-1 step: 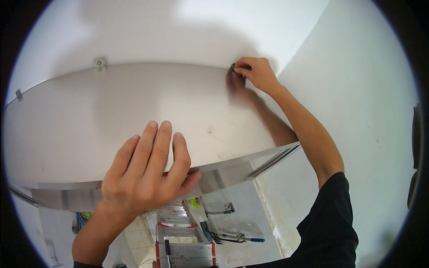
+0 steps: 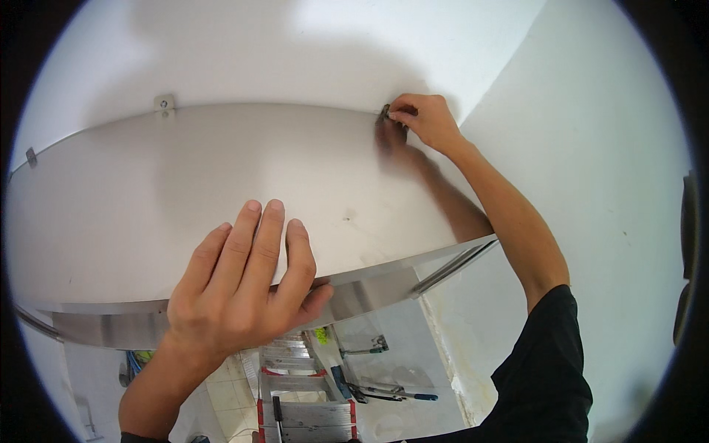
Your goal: The person positions a stainless steel shelf against a wall and secures it using screws and a power drill. They climb a ladder to reach the mounting points and tighten the fasteners.
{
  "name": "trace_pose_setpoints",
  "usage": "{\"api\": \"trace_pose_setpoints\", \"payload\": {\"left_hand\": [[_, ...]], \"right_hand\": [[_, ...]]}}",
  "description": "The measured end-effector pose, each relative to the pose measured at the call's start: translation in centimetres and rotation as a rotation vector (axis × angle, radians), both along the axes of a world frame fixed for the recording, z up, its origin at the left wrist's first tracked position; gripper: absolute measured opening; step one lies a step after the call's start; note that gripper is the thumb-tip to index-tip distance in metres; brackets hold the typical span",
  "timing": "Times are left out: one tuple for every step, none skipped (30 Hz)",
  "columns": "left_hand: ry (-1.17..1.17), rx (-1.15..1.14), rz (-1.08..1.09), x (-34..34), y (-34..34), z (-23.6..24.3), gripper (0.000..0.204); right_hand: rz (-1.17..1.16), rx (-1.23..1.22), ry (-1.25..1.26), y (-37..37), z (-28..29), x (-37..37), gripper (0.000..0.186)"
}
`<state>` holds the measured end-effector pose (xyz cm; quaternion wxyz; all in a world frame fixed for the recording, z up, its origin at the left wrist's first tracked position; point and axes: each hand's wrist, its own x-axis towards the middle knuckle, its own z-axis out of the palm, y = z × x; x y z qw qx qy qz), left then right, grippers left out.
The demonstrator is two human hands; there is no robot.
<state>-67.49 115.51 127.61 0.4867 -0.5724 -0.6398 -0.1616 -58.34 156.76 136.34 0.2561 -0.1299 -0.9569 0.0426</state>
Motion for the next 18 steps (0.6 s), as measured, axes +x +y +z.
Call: {"api": "trace_pose_setpoints", "payload": {"left_hand": [[-0.003,-0.002,0.000,0.0,-0.1,0.1,0.046],[-0.007,-0.007,0.006,0.0,-0.2,0.0,0.046],[-0.007,-0.010,0.007,0.1,-0.2,0.1,0.047],[-0.007,-0.013,0.008,0.1,-0.1,0.1,0.047],[-0.001,-0.008,0.009,0.1,-0.1,0.2,0.048],[-0.003,-0.005,0.007,0.2,-0.1,0.2,0.048],[-0.005,-0.003,0.006,0.2,0.0,0.3,0.048],[-0.003,-0.003,0.000,0.2,0.0,0.3,0.048],[-0.002,0.000,0.002,0.2,0.0,0.3,0.048],[-0.001,0.002,0.003,0.1,0.0,0.3,0.048],[-0.008,-0.006,0.003,0.1,-0.1,0.1,0.048],[-0.011,-0.012,0.004,0.0,-0.1,0.1,0.048],[-0.015,-0.018,0.004,0.0,-0.1,0.1,0.047],[-0.019,-0.017,0.009,0.1,-0.1,0.0,0.047],[-0.022,-0.019,0.010,0.1,-0.2,0.0,0.047],[-0.026,-0.020,0.012,0.1,-0.1,0.0,0.047],[-0.029,-0.014,0.008,0.1,-0.1,-0.1,0.047],[-0.031,-0.009,0.006,0.1,0.0,-0.1,0.047]], "right_hand": [[0.007,-0.023,0.021,-0.3,0.0,-0.1,0.015],[0.013,-0.045,0.042,-0.4,0.0,-0.2,0.014],[0.062,0.109,0.036,-0.1,-0.3,-0.1,0.015],[0.111,0.264,0.029,0.3,-0.6,0.1,0.015],[0.159,0.418,0.021,0.7,-0.8,0.2,0.015],[0.186,0.541,-0.011,1.2,-0.8,0.3,0.015],[0.214,0.663,-0.044,1.9,-0.6,0.3,0.016],[0.243,0.785,-0.078,2.4,-0.6,0.5,0.017],[0.240,0.802,-0.081,2.5,-0.5,0.5,0.016],[0.237,0.820,-0.083,2.6,-0.5,0.5,0.016],[0.233,0.837,-0.086,2.7,-0.6,0.5,0.016],[0.231,0.844,-0.084,2.7,-0.5,0.5,0.015],[0.229,0.852,-0.082,2.7,-0.4,0.5,0.014],[0.226,0.859,-0.080,2.7,-0.4,0.6,0.013],[0.204,0.813,-0.082,2.4,-0.4,0.5,0.014],[0.182,0.767,-0.083,2.0,-0.5,0.3,0.016],[0.160,0.721,-0.085,1.7,-0.4,0.2,0.018],[0.141,0.645,-0.083,1.5,-0.3,0.2,0.017]]}}
